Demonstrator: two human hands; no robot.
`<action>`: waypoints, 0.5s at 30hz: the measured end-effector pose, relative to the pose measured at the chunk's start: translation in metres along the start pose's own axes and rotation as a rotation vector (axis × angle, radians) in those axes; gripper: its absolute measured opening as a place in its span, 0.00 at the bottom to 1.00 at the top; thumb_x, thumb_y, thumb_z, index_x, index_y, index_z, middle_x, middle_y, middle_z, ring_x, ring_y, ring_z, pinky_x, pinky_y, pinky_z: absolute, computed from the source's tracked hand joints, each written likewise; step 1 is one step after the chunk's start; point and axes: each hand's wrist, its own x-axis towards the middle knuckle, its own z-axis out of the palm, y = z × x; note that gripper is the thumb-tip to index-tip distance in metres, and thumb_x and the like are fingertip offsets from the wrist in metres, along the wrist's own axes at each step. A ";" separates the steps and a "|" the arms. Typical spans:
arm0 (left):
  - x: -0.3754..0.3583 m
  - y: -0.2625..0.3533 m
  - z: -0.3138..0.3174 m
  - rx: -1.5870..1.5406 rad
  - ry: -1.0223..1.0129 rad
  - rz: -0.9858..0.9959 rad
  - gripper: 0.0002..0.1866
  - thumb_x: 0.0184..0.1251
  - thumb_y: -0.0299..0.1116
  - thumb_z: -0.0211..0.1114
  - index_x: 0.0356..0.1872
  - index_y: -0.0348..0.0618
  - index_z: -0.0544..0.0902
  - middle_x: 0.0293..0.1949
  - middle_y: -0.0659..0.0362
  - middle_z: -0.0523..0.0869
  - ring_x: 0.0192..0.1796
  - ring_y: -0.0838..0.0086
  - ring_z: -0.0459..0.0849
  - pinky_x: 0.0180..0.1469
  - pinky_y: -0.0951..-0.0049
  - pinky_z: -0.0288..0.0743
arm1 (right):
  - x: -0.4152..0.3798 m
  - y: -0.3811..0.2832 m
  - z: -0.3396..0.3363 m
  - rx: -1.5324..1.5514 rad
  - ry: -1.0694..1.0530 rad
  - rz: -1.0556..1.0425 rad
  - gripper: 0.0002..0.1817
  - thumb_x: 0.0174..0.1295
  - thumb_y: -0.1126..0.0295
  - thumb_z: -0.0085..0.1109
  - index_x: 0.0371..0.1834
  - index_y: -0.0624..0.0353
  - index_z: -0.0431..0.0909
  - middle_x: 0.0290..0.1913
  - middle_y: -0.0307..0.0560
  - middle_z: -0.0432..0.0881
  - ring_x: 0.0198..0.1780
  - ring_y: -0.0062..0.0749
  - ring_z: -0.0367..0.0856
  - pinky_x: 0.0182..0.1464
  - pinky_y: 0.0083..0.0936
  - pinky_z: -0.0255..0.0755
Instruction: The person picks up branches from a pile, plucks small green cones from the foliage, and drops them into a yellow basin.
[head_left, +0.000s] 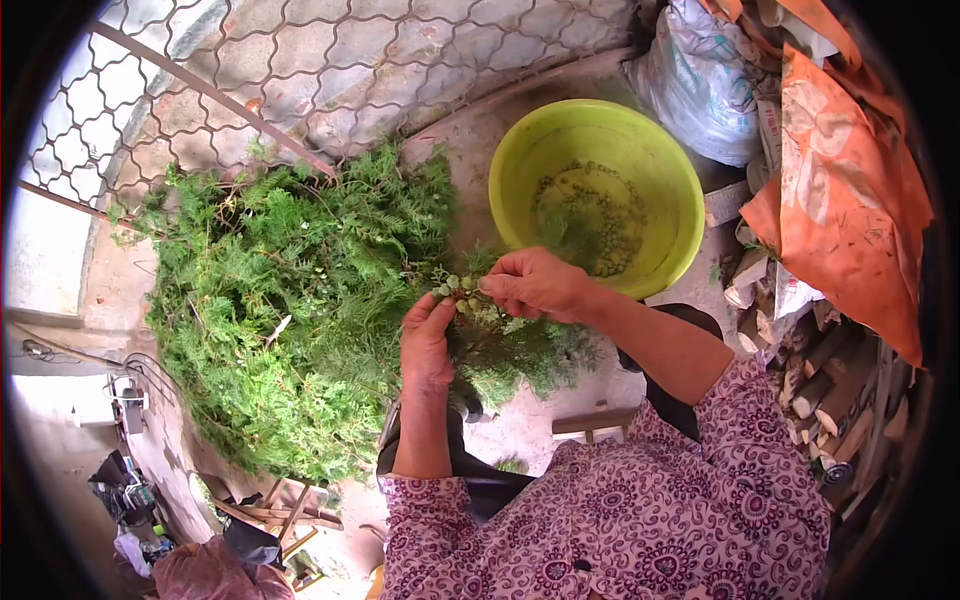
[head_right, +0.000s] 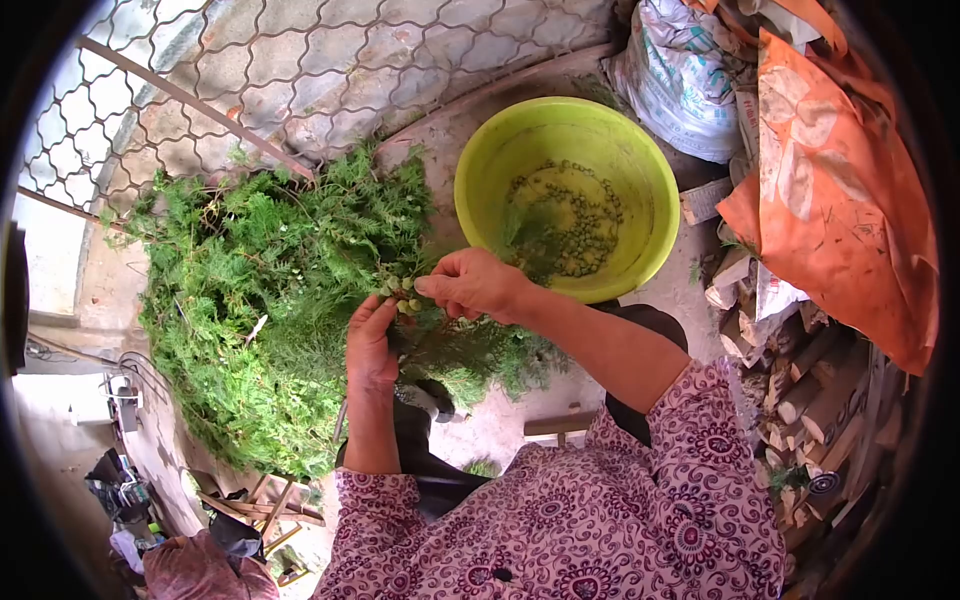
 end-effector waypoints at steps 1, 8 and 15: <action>0.000 0.001 0.000 0.001 0.001 0.001 0.08 0.59 0.23 0.55 0.39 0.38 0.78 0.34 0.59 0.82 0.32 0.77 0.80 0.33 0.78 0.74 | 0.000 -0.001 0.002 -0.016 0.015 0.018 0.11 0.56 0.62 0.59 0.27 0.57 0.74 0.20 0.36 0.74 0.16 0.14 0.67 0.15 0.11 0.55; -0.002 0.002 -0.002 0.042 -0.020 -0.019 0.08 0.59 0.23 0.54 0.39 0.38 0.78 0.34 0.59 0.82 0.33 0.77 0.80 0.35 0.78 0.75 | -0.003 -0.026 -0.012 0.259 0.076 0.164 0.06 0.56 0.69 0.56 0.24 0.57 0.72 0.19 0.36 0.72 0.14 0.13 0.65 0.13 0.09 0.55; -0.002 0.000 -0.003 0.039 0.064 -0.021 0.06 0.59 0.23 0.55 0.37 0.38 0.78 0.33 0.59 0.83 0.33 0.78 0.80 0.36 0.78 0.75 | -0.006 -0.032 -0.069 -0.750 0.769 -0.602 0.08 0.48 0.70 0.57 0.31 0.60 0.75 0.29 0.44 0.78 0.27 0.33 0.76 0.29 0.28 0.70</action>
